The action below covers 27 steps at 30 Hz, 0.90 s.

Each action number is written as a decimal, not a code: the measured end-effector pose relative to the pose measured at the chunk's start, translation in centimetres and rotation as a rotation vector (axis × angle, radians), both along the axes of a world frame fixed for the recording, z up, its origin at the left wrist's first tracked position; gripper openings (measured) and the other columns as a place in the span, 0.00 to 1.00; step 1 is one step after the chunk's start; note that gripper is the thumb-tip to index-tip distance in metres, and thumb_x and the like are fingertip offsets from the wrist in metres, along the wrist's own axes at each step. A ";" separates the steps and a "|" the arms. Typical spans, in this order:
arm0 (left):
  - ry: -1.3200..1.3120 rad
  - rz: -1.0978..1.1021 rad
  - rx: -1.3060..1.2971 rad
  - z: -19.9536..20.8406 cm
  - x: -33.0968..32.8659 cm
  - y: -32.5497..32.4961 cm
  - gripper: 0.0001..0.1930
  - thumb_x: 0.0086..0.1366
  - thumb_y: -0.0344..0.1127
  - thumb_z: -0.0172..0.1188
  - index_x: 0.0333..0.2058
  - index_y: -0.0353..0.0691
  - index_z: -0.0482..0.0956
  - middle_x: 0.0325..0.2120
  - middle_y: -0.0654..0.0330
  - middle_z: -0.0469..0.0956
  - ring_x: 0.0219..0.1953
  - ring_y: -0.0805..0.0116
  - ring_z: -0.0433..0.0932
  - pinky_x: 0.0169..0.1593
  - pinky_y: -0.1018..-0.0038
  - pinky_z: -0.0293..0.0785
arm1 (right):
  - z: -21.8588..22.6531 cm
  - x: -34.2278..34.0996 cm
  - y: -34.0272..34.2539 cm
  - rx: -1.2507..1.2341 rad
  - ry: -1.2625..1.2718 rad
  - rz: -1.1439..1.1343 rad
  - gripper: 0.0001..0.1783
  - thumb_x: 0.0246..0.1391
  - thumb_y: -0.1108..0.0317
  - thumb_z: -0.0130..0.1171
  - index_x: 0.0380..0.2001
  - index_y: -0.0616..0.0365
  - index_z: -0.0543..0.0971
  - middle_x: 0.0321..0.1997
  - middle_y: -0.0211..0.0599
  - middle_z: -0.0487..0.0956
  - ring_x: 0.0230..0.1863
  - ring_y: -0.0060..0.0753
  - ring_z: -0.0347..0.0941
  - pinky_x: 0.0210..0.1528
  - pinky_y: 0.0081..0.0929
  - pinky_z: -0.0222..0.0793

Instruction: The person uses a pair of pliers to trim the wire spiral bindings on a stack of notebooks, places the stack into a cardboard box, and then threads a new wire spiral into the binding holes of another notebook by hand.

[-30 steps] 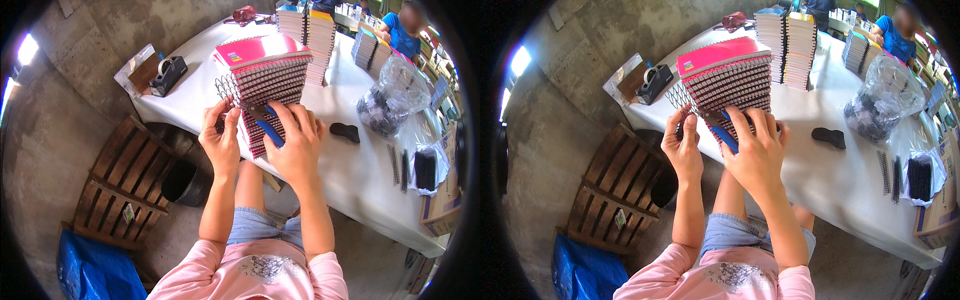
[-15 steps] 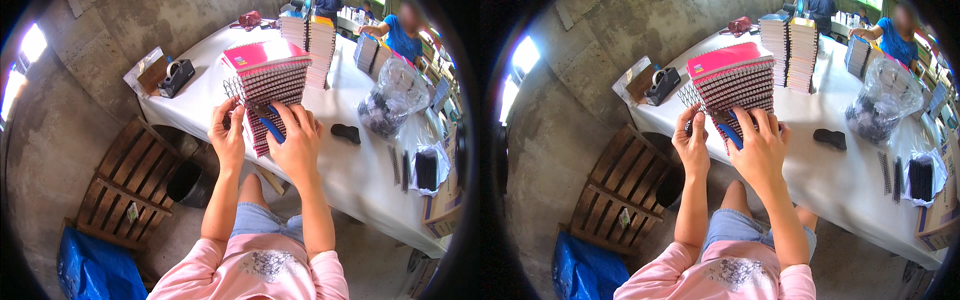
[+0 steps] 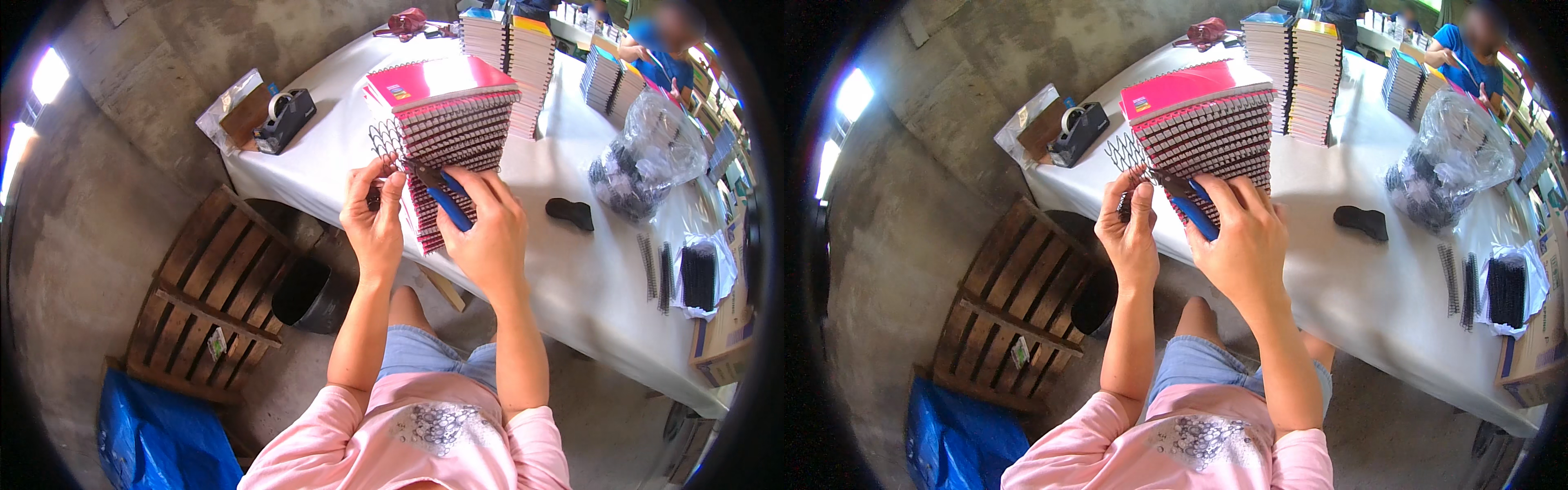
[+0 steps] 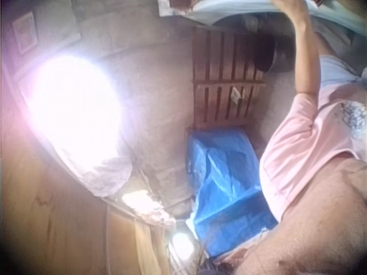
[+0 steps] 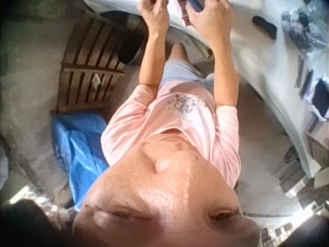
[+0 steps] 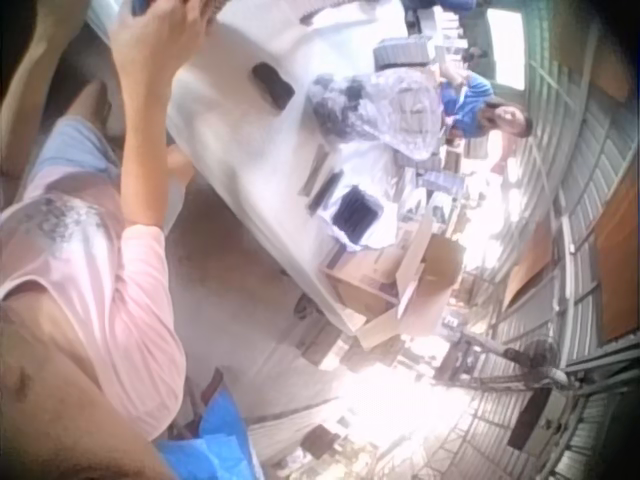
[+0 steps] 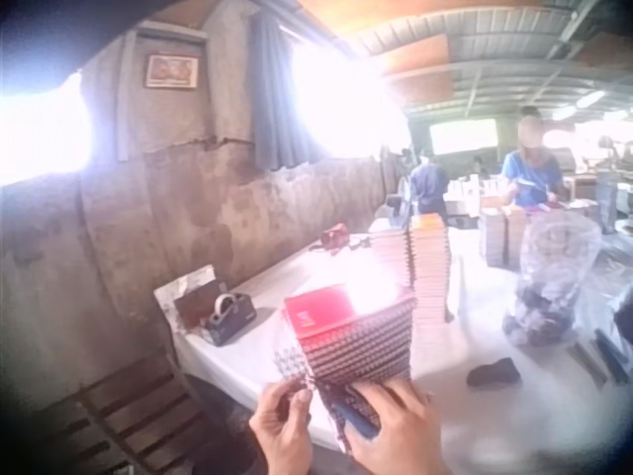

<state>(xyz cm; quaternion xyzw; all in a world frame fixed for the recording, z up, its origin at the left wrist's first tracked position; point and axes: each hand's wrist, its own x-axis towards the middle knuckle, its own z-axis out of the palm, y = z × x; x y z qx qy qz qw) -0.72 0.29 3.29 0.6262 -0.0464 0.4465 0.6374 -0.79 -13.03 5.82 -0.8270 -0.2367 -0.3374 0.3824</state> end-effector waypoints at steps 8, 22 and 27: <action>-0.032 0.129 0.081 -0.6 -0.1 -0.3 0.09 0.63 0.33 0.57 0.40 0.34 0.76 0.30 0.68 0.70 0.21 0.87 0.60 0.22 0.88 0.54 | -0.5 0.4 -0.1 0.073 0.025 0.067 0.21 0.36 0.69 0.66 0.39 0.51 0.78 0.29 0.38 0.78 0.29 0.44 0.76 0.30 0.36 0.72; 0.034 -0.770 -1.158 3.2 -2.1 0.6 0.16 0.60 0.33 0.52 0.45 0.30 0.69 0.36 0.51 0.71 0.34 0.66 0.70 0.39 0.78 0.75 | 0.8 -0.6 -1.4 -0.073 -0.057 -0.113 0.30 0.33 0.69 0.66 0.47 0.47 0.75 0.42 0.30 0.72 0.46 0.37 0.68 0.50 0.42 0.58; 0.092 -0.548 -0.609 3.4 -1.3 0.5 0.18 0.62 0.40 0.58 0.46 0.35 0.72 0.38 0.61 0.72 0.32 0.77 0.70 0.32 0.84 0.71 | 1.4 -0.4 -1.0 -0.117 -0.052 -0.146 0.30 0.34 0.67 0.66 0.47 0.46 0.75 0.41 0.28 0.72 0.45 0.37 0.69 0.50 0.44 0.57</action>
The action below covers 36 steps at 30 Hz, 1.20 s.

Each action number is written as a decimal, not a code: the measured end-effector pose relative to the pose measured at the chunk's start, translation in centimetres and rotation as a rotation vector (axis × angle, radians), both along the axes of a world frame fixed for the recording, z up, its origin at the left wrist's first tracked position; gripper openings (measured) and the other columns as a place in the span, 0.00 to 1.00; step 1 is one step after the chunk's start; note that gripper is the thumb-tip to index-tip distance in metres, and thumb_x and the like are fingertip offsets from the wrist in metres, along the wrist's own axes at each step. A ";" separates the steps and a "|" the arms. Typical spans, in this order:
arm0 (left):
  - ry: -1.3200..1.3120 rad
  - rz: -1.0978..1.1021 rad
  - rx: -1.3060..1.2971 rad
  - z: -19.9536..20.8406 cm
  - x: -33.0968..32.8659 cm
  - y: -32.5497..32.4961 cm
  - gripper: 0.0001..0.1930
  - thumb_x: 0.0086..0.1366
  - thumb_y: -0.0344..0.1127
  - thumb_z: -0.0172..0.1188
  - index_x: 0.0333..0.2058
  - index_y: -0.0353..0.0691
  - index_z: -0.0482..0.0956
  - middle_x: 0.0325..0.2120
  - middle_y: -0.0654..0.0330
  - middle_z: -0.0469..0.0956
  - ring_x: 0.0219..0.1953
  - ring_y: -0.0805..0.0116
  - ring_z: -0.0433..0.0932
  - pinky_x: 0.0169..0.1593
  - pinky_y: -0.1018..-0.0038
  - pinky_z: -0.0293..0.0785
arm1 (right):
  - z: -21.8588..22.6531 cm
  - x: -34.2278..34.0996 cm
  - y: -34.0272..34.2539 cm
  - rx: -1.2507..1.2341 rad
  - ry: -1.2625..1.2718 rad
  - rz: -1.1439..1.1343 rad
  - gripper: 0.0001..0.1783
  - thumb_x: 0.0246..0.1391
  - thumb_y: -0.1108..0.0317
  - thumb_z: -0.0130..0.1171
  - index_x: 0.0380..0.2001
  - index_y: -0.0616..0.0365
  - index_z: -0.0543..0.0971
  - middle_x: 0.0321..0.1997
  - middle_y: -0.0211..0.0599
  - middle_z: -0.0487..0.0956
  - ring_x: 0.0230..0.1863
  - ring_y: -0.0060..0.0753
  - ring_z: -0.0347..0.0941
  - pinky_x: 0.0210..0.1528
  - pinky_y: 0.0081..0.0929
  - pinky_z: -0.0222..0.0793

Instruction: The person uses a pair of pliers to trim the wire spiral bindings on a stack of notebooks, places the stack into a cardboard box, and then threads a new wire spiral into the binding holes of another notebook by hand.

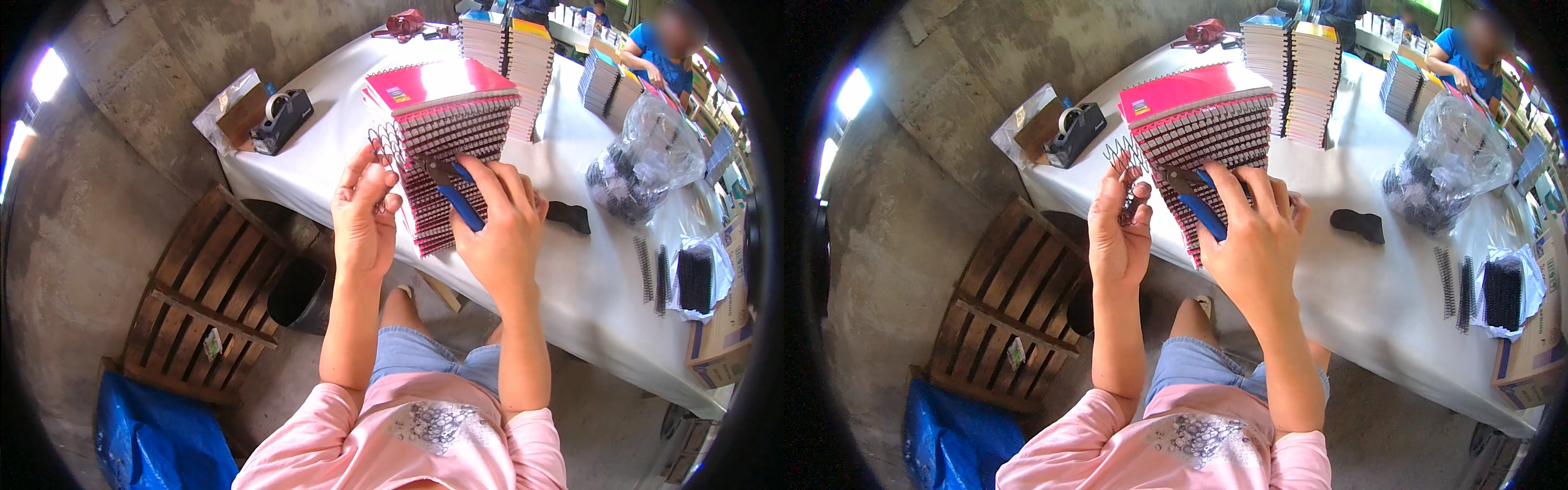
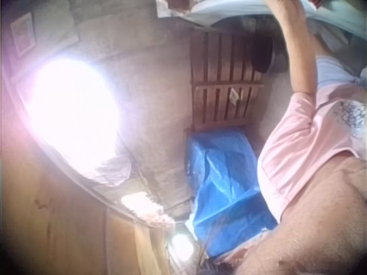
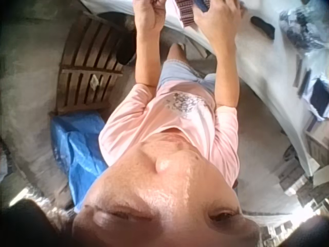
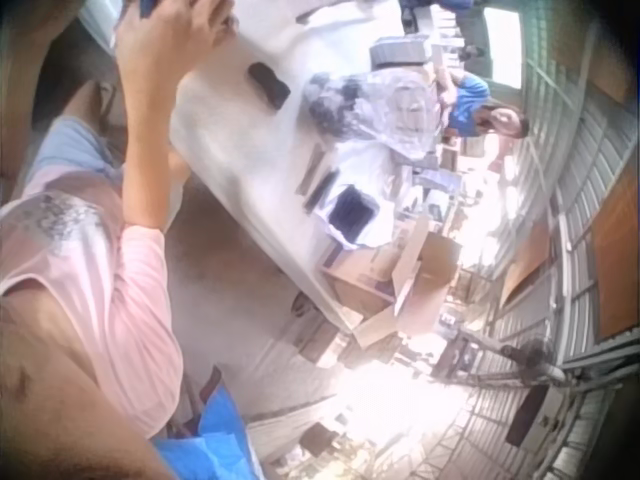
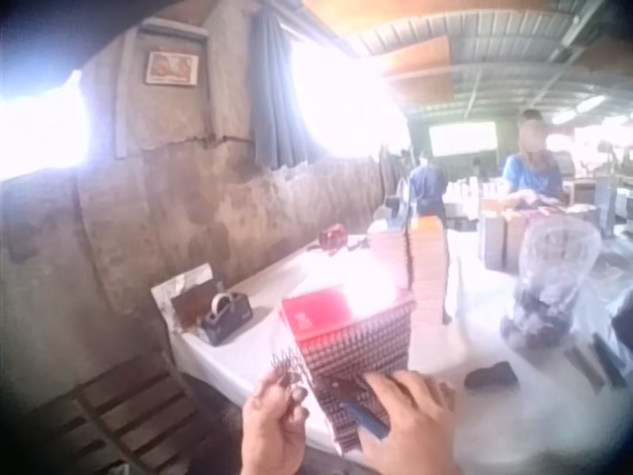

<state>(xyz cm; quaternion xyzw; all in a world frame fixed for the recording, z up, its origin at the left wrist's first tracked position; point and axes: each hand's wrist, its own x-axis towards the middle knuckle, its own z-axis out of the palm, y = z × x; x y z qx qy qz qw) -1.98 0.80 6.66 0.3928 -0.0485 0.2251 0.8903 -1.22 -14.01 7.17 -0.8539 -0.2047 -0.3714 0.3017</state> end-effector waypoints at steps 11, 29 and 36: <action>-0.062 0.166 0.239 -0.1 0.4 -0.5 0.08 0.60 0.31 0.61 0.37 0.35 0.75 0.26 0.66 0.73 0.21 0.86 0.63 0.20 0.89 0.56 | 0.0 0.3 0.7 0.003 0.031 0.058 0.25 0.36 0.66 0.66 0.44 0.46 0.76 0.34 0.28 0.74 0.37 0.38 0.73 0.40 0.39 0.66; -0.060 0.298 0.337 0.1 0.2 -0.7 0.13 0.62 0.33 0.60 0.44 0.34 0.74 0.28 0.66 0.74 0.18 0.87 0.58 0.18 0.88 0.51 | 1.1 0.0 0.5 0.001 -0.081 -0.017 0.29 0.32 0.65 0.67 0.45 0.47 0.76 0.39 0.28 0.72 0.43 0.36 0.69 0.49 0.44 0.58; -0.086 0.274 0.356 -0.1 0.2 -0.5 0.13 0.63 0.33 0.59 0.43 0.34 0.74 0.28 0.65 0.73 0.18 0.87 0.59 0.19 0.88 0.53 | 0.4 0.3 0.9 0.066 0.004 0.078 0.25 0.35 0.66 0.66 0.43 0.47 0.76 0.33 0.31 0.74 0.35 0.40 0.73 0.38 0.37 0.68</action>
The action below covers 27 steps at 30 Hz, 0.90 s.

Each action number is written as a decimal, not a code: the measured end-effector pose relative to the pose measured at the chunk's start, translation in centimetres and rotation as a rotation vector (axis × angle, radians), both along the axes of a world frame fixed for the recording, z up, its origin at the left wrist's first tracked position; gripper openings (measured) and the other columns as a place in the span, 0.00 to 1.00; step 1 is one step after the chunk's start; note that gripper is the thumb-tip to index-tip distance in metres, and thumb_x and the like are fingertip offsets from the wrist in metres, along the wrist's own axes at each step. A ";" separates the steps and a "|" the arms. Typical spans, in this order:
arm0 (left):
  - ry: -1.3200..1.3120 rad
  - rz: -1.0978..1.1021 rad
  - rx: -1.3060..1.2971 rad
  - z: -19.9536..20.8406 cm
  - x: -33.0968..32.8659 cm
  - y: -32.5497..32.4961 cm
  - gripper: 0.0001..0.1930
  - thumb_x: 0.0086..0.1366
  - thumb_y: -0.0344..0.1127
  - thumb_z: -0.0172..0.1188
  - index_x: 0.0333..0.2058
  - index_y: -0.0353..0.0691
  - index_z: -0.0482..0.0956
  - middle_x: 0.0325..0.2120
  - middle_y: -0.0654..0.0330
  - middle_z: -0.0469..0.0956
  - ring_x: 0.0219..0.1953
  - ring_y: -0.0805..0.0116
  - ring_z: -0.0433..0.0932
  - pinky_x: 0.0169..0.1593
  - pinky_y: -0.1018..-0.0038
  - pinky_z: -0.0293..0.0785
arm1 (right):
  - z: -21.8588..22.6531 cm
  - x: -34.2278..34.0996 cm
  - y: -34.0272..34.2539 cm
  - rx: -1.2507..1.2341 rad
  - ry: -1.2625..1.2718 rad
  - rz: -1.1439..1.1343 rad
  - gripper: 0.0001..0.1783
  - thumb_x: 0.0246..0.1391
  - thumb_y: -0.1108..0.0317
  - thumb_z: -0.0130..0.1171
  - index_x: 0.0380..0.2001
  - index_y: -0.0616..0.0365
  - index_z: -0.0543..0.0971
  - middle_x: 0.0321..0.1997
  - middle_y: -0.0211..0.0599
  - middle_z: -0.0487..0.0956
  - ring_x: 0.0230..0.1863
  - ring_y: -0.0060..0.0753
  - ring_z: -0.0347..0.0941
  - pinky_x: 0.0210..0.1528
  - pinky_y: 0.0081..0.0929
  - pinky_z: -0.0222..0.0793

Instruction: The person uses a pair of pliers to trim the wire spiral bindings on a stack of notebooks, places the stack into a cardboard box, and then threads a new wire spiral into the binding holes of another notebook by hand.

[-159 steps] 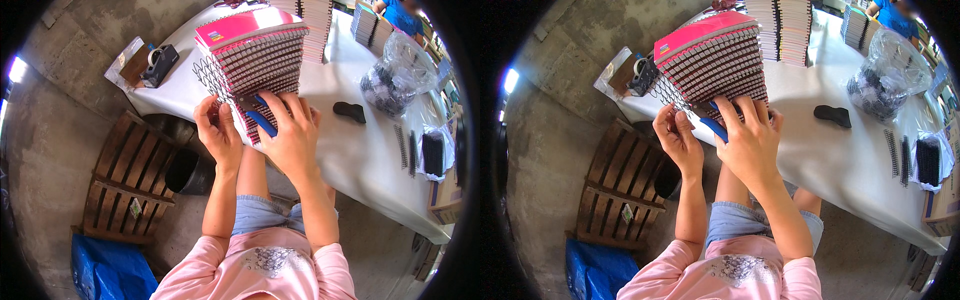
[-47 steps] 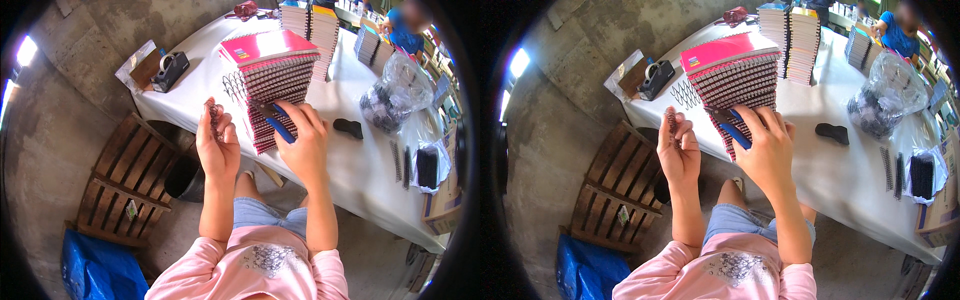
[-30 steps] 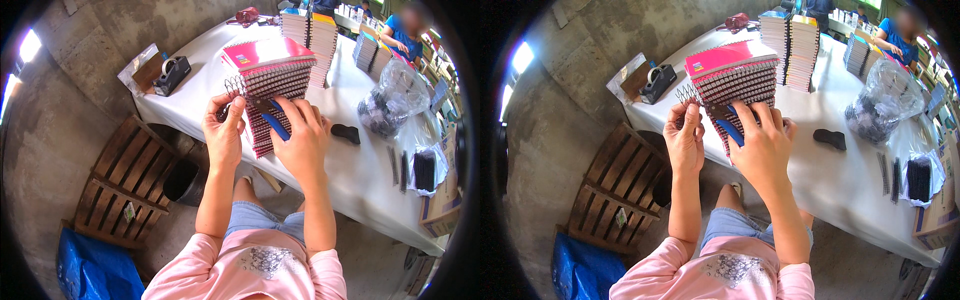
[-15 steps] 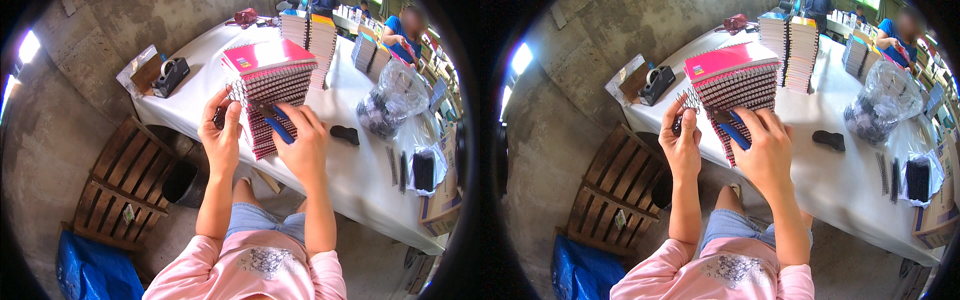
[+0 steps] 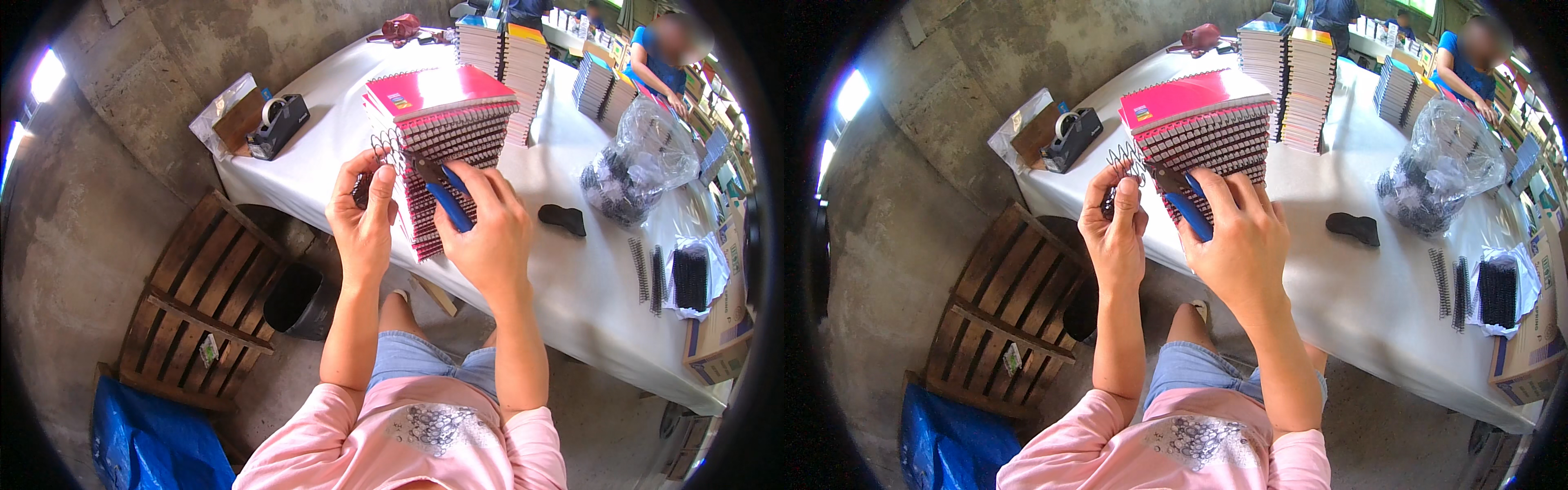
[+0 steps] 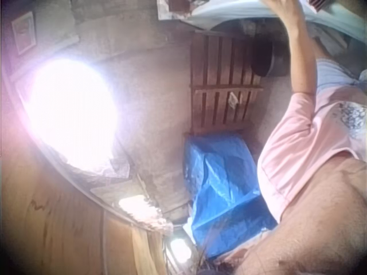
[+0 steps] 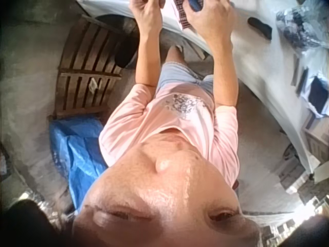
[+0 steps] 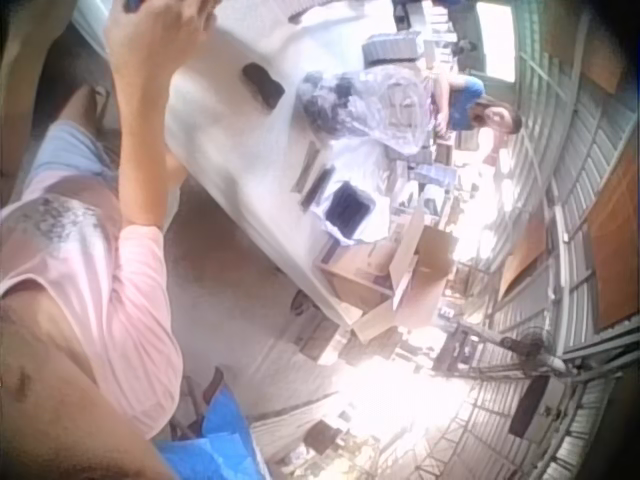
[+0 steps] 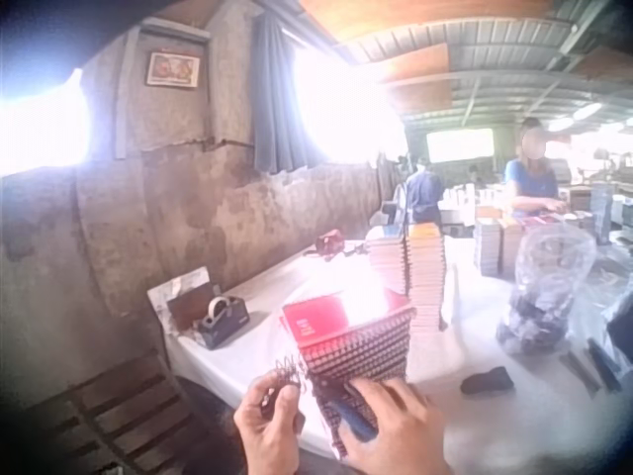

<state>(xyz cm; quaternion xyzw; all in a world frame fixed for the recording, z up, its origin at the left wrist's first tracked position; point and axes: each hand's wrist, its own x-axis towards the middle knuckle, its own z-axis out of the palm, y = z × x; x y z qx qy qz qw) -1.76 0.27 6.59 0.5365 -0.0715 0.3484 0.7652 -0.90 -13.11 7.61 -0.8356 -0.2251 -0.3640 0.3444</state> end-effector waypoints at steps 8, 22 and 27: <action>-0.090 0.004 -0.155 -0.3 -0.5 -0.8 0.14 0.65 0.37 0.56 0.44 0.35 0.71 0.30 0.64 0.71 0.23 0.85 0.62 0.21 0.88 0.55 | 0.0 0.2 -0.4 0.090 0.077 0.087 0.22 0.38 0.69 0.64 0.42 0.49 0.77 0.31 0.34 0.75 0.31 0.41 0.74 0.33 0.37 0.69; 0.103 -0.256 -0.300 1.5 -0.3 1.0 0.20 0.61 0.37 0.61 0.49 0.35 0.71 0.34 0.62 0.70 0.23 0.87 0.62 0.15 0.91 0.50 | 1.2 -0.5 -0.2 -0.066 -0.072 -0.074 0.30 0.33 0.67 0.67 0.46 0.48 0.75 0.39 0.30 0.72 0.41 0.36 0.70 0.45 0.38 0.61; 0.076 -0.098 -0.115 1.6 0.1 0.5 0.14 0.58 0.34 0.64 0.41 0.34 0.77 0.22 0.70 0.72 0.14 0.88 0.57 0.17 0.87 0.50 | 1.0 -0.4 0.2 -0.029 -0.044 -0.055 0.29 0.33 0.65 0.67 0.45 0.48 0.75 0.38 0.30 0.72 0.40 0.37 0.70 0.42 0.38 0.63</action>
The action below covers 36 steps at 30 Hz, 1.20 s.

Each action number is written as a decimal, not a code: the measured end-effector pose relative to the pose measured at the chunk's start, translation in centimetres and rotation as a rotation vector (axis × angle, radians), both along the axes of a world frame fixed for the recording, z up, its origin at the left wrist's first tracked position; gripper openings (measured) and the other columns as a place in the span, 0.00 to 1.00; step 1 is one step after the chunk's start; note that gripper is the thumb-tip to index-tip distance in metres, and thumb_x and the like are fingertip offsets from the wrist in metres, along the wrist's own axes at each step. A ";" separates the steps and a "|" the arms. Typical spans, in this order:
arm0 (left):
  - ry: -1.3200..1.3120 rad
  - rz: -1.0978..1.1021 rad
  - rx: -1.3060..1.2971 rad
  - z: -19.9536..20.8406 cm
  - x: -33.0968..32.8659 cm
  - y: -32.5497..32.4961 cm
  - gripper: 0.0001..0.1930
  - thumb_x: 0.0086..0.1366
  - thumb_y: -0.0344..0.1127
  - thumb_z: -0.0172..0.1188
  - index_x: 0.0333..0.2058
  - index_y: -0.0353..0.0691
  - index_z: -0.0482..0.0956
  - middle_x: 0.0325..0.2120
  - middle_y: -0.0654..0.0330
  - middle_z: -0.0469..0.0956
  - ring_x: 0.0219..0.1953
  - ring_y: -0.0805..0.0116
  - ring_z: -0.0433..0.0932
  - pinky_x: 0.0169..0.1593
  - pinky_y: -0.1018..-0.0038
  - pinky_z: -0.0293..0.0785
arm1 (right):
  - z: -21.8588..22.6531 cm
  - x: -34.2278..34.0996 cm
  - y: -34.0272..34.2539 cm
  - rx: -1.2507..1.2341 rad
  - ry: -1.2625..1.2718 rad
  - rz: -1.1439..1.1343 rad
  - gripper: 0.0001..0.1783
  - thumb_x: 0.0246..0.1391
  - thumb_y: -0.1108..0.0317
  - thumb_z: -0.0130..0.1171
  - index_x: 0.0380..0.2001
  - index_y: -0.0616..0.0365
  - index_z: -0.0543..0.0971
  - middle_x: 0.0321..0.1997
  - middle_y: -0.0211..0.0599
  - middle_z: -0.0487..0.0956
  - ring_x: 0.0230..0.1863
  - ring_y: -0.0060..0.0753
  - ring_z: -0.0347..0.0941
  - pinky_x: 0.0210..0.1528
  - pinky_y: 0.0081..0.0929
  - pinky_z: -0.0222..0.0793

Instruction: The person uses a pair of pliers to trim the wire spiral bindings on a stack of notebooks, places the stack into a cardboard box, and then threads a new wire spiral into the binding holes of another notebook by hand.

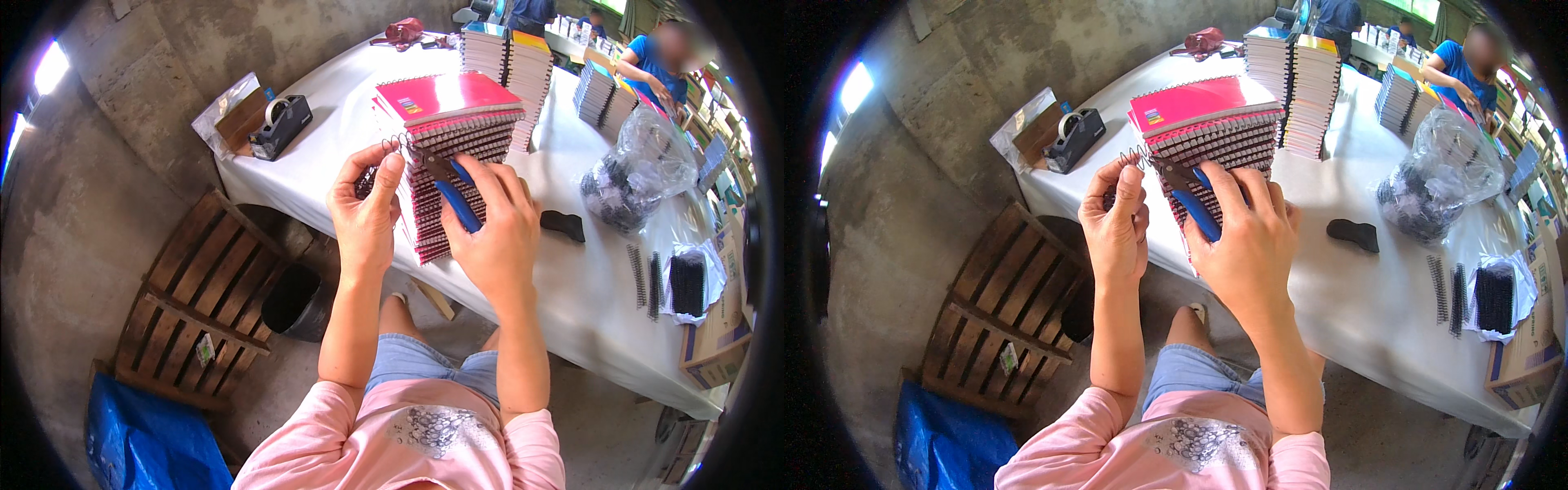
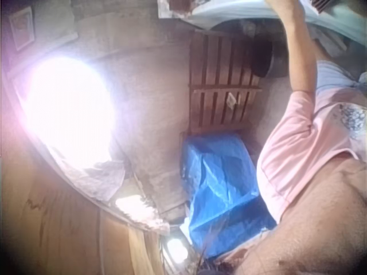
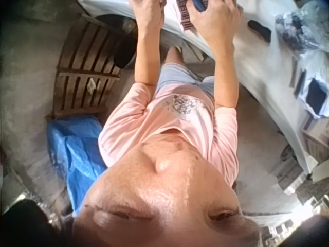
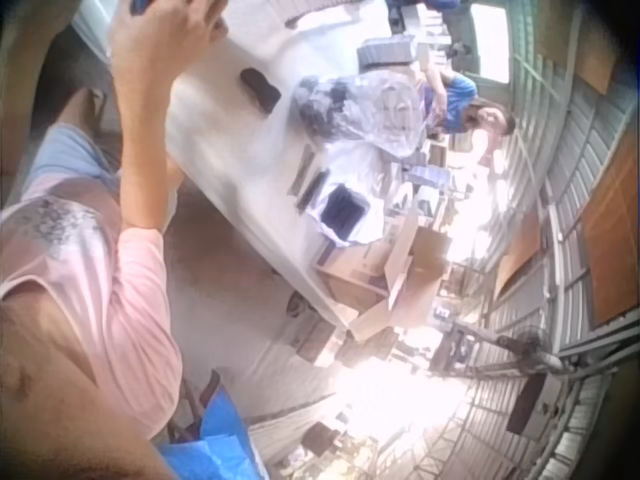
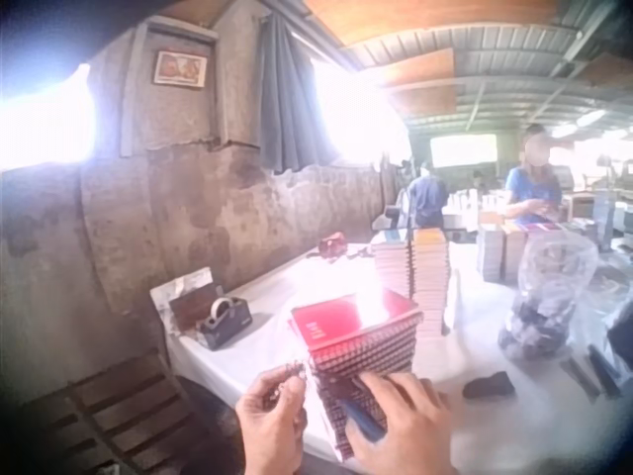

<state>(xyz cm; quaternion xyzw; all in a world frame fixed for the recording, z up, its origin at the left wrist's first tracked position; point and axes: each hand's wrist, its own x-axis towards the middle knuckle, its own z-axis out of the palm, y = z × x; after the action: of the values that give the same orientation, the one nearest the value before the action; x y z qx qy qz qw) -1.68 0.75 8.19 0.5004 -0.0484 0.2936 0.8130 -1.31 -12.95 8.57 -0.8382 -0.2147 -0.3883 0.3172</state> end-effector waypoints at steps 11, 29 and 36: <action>-0.026 0.097 0.131 0.1 0.0 -0.2 0.12 0.61 0.35 0.61 0.40 0.33 0.77 0.18 0.72 0.65 0.15 0.88 0.55 0.16 0.88 0.47 | -0.2 0.5 -0.2 0.034 -0.011 0.054 0.23 0.36 0.71 0.64 0.42 0.50 0.77 0.29 0.32 0.74 0.31 0.40 0.74 0.33 0.37 0.69; -0.028 0.089 0.231 1.0 -1.4 0.4 0.16 0.61 0.32 0.61 0.47 0.37 0.76 0.31 0.67 0.75 0.18 0.89 0.62 0.18 0.88 0.54 | 1.4 -0.3 -0.3 -0.056 -0.067 -0.102 0.29 0.32 0.67 0.67 0.45 0.46 0.76 0.41 0.28 0.72 0.44 0.35 0.69 0.50 0.43 0.57; -0.075 0.118 0.213 1.0 -0.9 0.3 0.14 0.61 0.32 0.60 0.44 0.32 0.76 0.31 0.58 0.79 0.15 0.89 0.60 0.15 0.89 0.51 | 1.5 -0.3 -0.2 -0.039 -0.031 -0.046 0.27 0.34 0.67 0.67 0.45 0.45 0.76 0.36 0.27 0.74 0.39 0.34 0.71 0.44 0.42 0.61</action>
<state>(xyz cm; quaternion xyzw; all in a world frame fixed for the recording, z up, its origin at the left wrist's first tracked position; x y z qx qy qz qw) -2.57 1.04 9.15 0.5746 -0.0804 0.3525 0.7342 -1.63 -13.14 10.06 -0.8428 -0.2079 -0.4043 0.2882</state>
